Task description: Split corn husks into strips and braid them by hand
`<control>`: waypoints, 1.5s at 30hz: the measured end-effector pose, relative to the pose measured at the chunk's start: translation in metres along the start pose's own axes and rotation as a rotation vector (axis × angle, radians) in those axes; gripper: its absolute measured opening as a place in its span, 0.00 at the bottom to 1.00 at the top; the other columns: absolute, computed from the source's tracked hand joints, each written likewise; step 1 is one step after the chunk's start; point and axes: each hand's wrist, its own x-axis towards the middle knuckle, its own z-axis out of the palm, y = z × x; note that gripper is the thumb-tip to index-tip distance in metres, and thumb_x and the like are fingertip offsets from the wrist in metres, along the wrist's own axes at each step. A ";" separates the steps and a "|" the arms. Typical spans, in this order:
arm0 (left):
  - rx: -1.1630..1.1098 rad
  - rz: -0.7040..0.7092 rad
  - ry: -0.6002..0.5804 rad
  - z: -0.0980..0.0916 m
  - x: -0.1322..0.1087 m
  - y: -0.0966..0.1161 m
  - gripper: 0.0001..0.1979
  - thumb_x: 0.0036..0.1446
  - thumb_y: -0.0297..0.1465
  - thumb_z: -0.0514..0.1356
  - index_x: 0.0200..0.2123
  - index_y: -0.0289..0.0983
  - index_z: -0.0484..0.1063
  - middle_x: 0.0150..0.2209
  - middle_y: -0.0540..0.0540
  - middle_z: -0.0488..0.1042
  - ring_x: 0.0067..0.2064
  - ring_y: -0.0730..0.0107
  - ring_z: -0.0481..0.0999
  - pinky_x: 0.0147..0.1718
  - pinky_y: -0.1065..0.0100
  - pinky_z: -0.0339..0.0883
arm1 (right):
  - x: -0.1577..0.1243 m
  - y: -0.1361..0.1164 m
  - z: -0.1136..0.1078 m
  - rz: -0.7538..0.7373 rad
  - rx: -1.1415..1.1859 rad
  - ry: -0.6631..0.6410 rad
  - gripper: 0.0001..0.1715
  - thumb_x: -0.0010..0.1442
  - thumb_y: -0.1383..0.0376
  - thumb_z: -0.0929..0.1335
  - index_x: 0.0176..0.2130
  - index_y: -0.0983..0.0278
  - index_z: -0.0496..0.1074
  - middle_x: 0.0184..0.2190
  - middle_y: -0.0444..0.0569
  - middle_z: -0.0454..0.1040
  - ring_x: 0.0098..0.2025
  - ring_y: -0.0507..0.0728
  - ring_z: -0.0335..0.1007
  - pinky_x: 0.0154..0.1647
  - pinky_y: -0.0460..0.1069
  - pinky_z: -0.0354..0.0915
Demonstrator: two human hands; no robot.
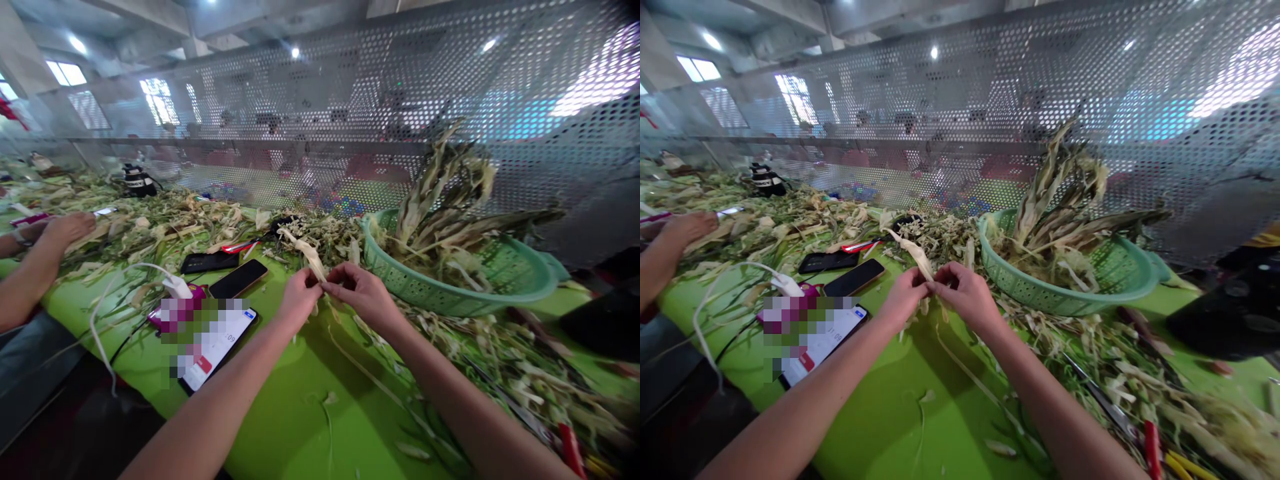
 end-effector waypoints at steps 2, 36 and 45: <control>-0.026 -0.012 -0.015 0.001 -0.001 0.001 0.07 0.48 0.29 0.63 0.32 0.34 0.73 0.30 0.47 0.75 0.33 0.69 0.73 0.34 0.70 0.65 | 0.001 0.002 0.000 0.016 -0.002 0.019 0.11 0.53 0.58 0.70 0.33 0.62 0.72 0.28 0.45 0.73 0.29 0.53 0.64 0.29 0.47 0.60; -0.264 -0.182 -0.090 0.008 -0.013 0.019 0.15 0.48 0.41 0.65 0.31 0.35 0.75 0.25 0.49 0.74 0.26 0.73 0.70 0.27 0.72 0.62 | 0.004 0.001 -0.007 0.201 0.502 0.125 0.12 0.46 0.59 0.73 0.28 0.65 0.75 0.24 0.45 0.72 0.24 0.51 0.61 0.27 0.47 0.58; -0.257 -0.152 -0.104 0.010 -0.015 0.021 0.15 0.48 0.41 0.66 0.31 0.35 0.73 0.27 0.49 0.73 0.27 0.74 0.71 0.27 0.73 0.64 | 0.004 -0.003 -0.006 0.212 0.436 0.079 0.16 0.44 0.56 0.74 0.27 0.65 0.75 0.23 0.45 0.73 0.23 0.51 0.63 0.26 0.47 0.59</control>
